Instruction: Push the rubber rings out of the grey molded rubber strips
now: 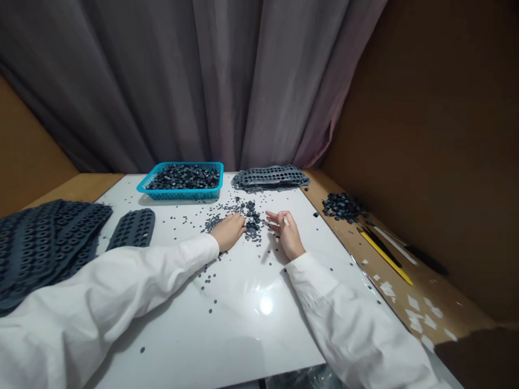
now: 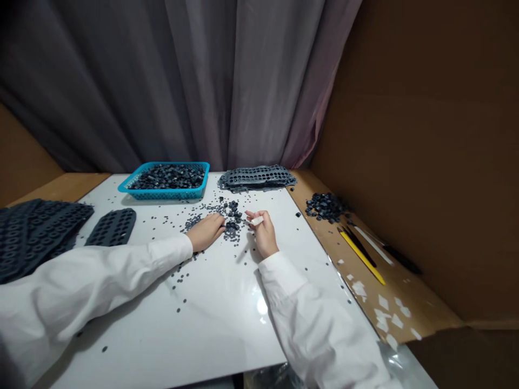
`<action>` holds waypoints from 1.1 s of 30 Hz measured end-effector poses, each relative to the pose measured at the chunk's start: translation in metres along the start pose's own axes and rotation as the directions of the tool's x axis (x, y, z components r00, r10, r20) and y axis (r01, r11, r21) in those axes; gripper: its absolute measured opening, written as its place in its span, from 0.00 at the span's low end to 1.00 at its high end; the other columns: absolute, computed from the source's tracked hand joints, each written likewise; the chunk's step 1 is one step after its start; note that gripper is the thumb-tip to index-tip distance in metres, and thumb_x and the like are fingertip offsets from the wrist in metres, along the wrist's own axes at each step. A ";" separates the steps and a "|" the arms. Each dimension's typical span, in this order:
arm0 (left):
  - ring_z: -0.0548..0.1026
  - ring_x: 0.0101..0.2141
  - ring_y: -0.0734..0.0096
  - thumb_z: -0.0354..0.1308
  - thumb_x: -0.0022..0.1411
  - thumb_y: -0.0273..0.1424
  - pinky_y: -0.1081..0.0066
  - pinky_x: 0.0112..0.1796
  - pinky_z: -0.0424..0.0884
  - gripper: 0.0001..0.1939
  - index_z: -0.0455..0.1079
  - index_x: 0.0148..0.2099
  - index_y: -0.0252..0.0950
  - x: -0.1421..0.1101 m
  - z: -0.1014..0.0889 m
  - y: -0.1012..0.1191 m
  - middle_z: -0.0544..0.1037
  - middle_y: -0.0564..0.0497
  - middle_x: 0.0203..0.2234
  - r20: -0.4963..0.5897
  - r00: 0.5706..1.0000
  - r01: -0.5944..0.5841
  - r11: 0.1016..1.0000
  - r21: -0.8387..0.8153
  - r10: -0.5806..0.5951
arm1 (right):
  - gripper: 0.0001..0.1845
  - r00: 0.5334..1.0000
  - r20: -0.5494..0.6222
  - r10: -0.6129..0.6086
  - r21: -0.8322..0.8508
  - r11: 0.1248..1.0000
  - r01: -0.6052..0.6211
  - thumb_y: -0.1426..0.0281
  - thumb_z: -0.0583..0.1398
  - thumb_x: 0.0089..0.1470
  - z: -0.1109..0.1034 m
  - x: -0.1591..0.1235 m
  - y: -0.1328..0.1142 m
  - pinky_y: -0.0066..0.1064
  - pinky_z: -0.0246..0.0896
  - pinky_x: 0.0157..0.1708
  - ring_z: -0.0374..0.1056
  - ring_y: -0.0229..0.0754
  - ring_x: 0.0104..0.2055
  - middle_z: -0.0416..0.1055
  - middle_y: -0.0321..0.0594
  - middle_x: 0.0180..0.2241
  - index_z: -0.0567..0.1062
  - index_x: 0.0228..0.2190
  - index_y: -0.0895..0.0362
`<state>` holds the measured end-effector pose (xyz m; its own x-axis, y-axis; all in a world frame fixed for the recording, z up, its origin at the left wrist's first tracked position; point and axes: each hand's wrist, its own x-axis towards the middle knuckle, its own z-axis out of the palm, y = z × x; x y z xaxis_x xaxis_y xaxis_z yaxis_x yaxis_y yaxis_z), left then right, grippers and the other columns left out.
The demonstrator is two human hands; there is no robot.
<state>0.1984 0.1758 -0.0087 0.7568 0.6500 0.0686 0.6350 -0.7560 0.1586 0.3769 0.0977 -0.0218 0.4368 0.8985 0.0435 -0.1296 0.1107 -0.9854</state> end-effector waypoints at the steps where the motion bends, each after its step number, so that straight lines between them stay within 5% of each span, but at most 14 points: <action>1: 0.73 0.43 0.63 0.55 0.67 0.34 0.58 0.43 0.72 0.13 0.67 0.51 0.33 0.001 0.001 0.001 0.72 0.45 0.46 0.020 1.000 0.012 1.000 0.001 -0.012 | 0.20 1.000 -0.002 0.003 0.000 1.000 -0.003 0.50 0.59 0.47 0.000 0.000 0.000 0.37 0.62 0.44 0.71 0.46 0.46 0.76 0.40 0.44 0.61 0.27 0.52; 7: 0.74 0.41 0.64 0.55 0.67 0.35 0.59 0.41 0.73 0.14 0.67 0.50 0.33 0.007 -0.001 -0.001 0.73 0.46 0.44 0.089 0.993 0.087 0.995 -0.041 -0.084 | 0.21 1.000 -0.015 -0.008 -0.008 1.000 0.008 0.49 0.59 0.46 -0.002 0.001 0.001 0.35 0.64 0.40 0.71 0.44 0.43 0.76 0.40 0.42 0.62 0.27 0.52; 19: 0.75 0.37 0.65 0.55 0.67 0.37 0.63 0.37 0.74 0.14 0.69 0.48 0.32 0.040 -0.040 -0.016 0.74 0.48 0.40 0.060 0.987 0.158 0.942 -0.296 -0.146 | 0.20 0.995 -0.089 -0.042 0.017 0.999 0.044 0.49 0.59 0.47 -0.006 0.006 -0.011 0.30 0.65 0.34 0.73 0.42 0.40 0.77 0.38 0.40 0.63 0.26 0.52; 23: 0.75 0.38 0.65 0.55 0.67 0.37 0.63 0.37 0.74 0.14 0.68 0.48 0.32 0.056 -0.039 0.002 0.73 0.48 0.41 0.082 0.993 0.112 0.927 -0.357 -0.088 | 0.21 0.972 -0.215 -0.096 0.080 0.990 0.115 0.48 0.58 0.48 -0.026 0.020 -0.024 0.32 0.67 0.34 0.73 0.43 0.40 0.77 0.38 0.40 0.61 0.26 0.51; 33: 0.74 0.41 0.64 0.55 0.67 0.36 0.59 0.42 0.72 0.14 0.68 0.50 0.33 0.112 -0.008 0.076 0.72 0.46 0.45 0.122 0.977 -0.118 0.920 -0.373 0.174 | 0.20 0.898 -0.440 0.019 0.181 0.981 0.068 0.48 0.56 0.49 -0.064 0.038 -0.027 0.31 0.68 0.32 0.74 0.42 0.40 0.78 0.37 0.38 0.60 0.28 0.51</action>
<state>0.3303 0.1918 0.0187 0.8690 0.4942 -0.0252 0.4376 -0.7438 0.5052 0.4538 0.1015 -0.0042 0.7811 0.6223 -0.0517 -0.2587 0.2471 -0.9338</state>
